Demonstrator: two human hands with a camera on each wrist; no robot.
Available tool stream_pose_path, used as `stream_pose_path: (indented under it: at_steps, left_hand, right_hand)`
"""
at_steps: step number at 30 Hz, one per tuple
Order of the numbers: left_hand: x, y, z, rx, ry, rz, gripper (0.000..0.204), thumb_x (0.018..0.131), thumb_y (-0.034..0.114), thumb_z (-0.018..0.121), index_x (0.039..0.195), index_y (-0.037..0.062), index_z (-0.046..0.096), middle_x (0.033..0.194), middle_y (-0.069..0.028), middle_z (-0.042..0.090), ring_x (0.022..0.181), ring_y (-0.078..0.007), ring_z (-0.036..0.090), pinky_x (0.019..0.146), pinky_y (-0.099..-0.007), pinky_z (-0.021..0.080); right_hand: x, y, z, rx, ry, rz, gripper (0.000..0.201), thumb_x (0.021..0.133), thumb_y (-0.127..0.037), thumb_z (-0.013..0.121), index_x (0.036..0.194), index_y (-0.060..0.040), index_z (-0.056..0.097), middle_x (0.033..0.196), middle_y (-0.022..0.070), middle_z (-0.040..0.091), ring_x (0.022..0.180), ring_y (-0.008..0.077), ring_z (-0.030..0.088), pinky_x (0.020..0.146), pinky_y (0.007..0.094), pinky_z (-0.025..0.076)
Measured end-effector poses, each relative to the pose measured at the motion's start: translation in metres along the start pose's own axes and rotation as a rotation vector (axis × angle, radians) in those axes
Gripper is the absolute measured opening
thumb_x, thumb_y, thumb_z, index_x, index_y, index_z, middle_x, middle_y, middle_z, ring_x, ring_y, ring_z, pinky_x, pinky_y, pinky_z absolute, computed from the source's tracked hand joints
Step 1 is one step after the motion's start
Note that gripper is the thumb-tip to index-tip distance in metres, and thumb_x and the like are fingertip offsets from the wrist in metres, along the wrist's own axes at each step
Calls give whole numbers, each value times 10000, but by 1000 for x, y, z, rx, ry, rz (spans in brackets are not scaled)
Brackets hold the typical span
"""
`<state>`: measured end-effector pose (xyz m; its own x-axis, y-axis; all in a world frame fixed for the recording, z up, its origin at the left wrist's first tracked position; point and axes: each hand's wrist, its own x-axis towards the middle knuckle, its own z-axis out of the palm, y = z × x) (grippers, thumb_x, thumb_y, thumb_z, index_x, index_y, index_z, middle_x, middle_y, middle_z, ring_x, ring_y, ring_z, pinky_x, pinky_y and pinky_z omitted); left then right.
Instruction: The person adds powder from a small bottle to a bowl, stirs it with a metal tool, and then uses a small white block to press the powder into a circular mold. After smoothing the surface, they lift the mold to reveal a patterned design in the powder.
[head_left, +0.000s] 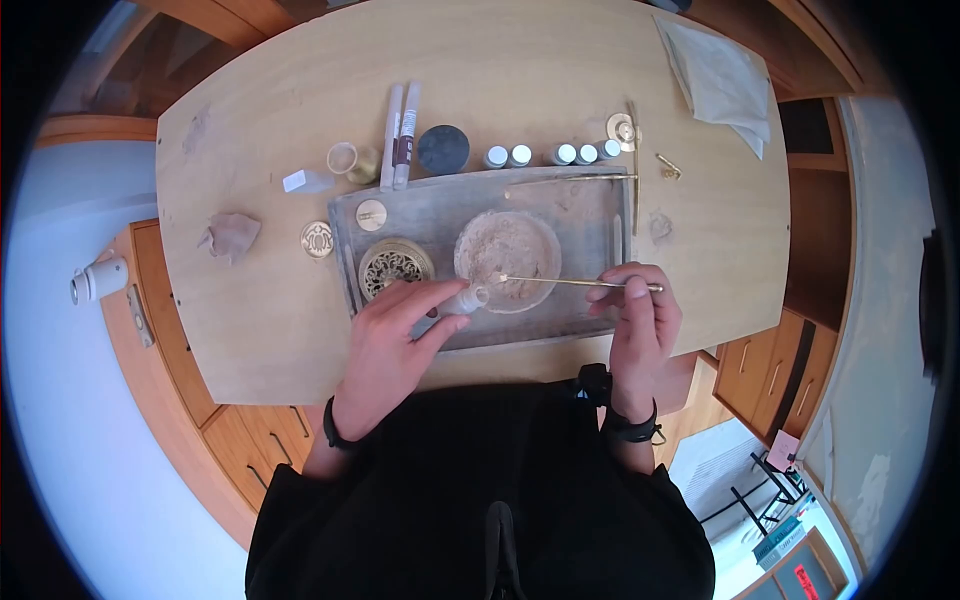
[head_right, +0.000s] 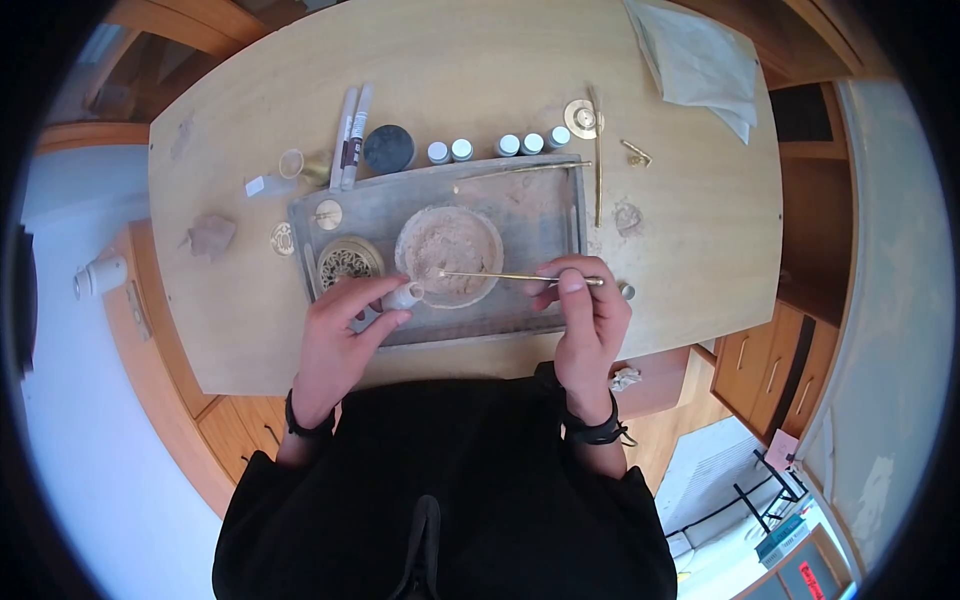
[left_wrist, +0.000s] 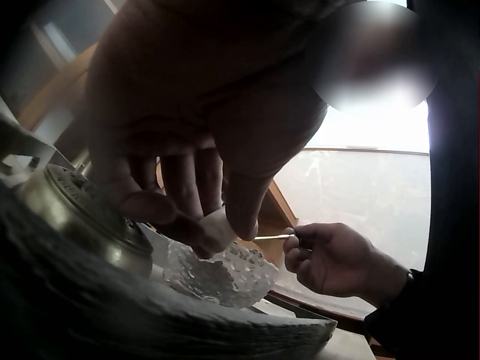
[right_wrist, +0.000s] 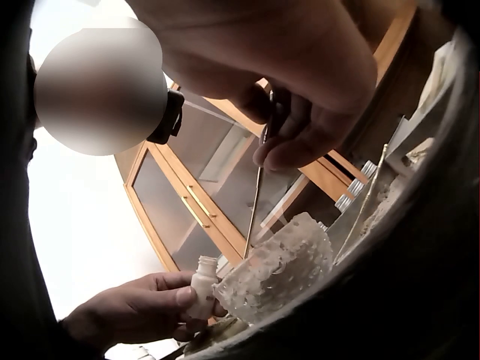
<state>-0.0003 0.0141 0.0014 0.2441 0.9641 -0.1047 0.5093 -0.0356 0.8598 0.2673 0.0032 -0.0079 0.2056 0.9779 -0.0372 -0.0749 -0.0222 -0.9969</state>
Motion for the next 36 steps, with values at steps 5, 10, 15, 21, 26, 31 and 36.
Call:
stream_pose_path:
  at_steps: [5,10,15,21,26,31,36]
  left_hand:
    - [0,-2,1,-3,6,8,369,847,74,843,1206,39,765,1078,-118,781,898,-273,693,836,-381,558]
    - [0,-1,1,-4,19,28,387,830,50,852,1207,25,772,1049,-111,774,832,-223,668,807,-353,543]
    - [-1,2,-2,-3,-12,-19,356,873,93,831,1219,55,754,1091,-128,782,963,-318,712,857,-405,573]
    - [-3,1,-1,-4,-5,-24,349,879,92,828,1218,56,753,1110,-124,782,969,-316,713,859,-405,576]
    - [-3,0,0,-12,-8,-31,340,882,90,824,1213,56,752,1121,-121,783,974,-318,712,863,-406,575]
    - [-3,2,-1,-7,-16,-36,334,884,90,820,1210,57,753,1118,-118,784,971,-318,712,866,-406,574]
    - [-3,2,-1,-7,-14,-40,336,883,88,816,1212,57,755,1116,-118,785,932,-312,704,843,-404,569]
  right_hand:
    - [-1,-11,-4,106,2,-74,254,1114,-168,522,1062,32,669,982,144,702,837,178,677,703,297,554]
    - [-6,-16,-1,-10,-128,-203,235,1082,-144,526,1051,36,673,959,175,706,804,203,649,719,307,529]
    - [-5,-23,2,-106,-216,-337,249,1065,-164,556,1039,48,685,947,190,706,796,220,647,742,318,515]
    - [-5,-20,3,-199,-57,-210,229,1090,-127,530,1072,38,688,975,155,710,828,176,657,728,286,508]
    - [-2,-2,4,-159,-53,11,218,1112,-125,536,1092,23,694,1004,110,721,845,151,685,736,272,536]
    - [0,2,-3,23,28,58,241,1118,-156,536,1070,20,692,984,106,718,822,157,696,714,294,558]
    - [0,-15,-4,130,19,-50,260,1116,-161,521,1038,40,667,949,134,698,799,175,683,693,296,547]
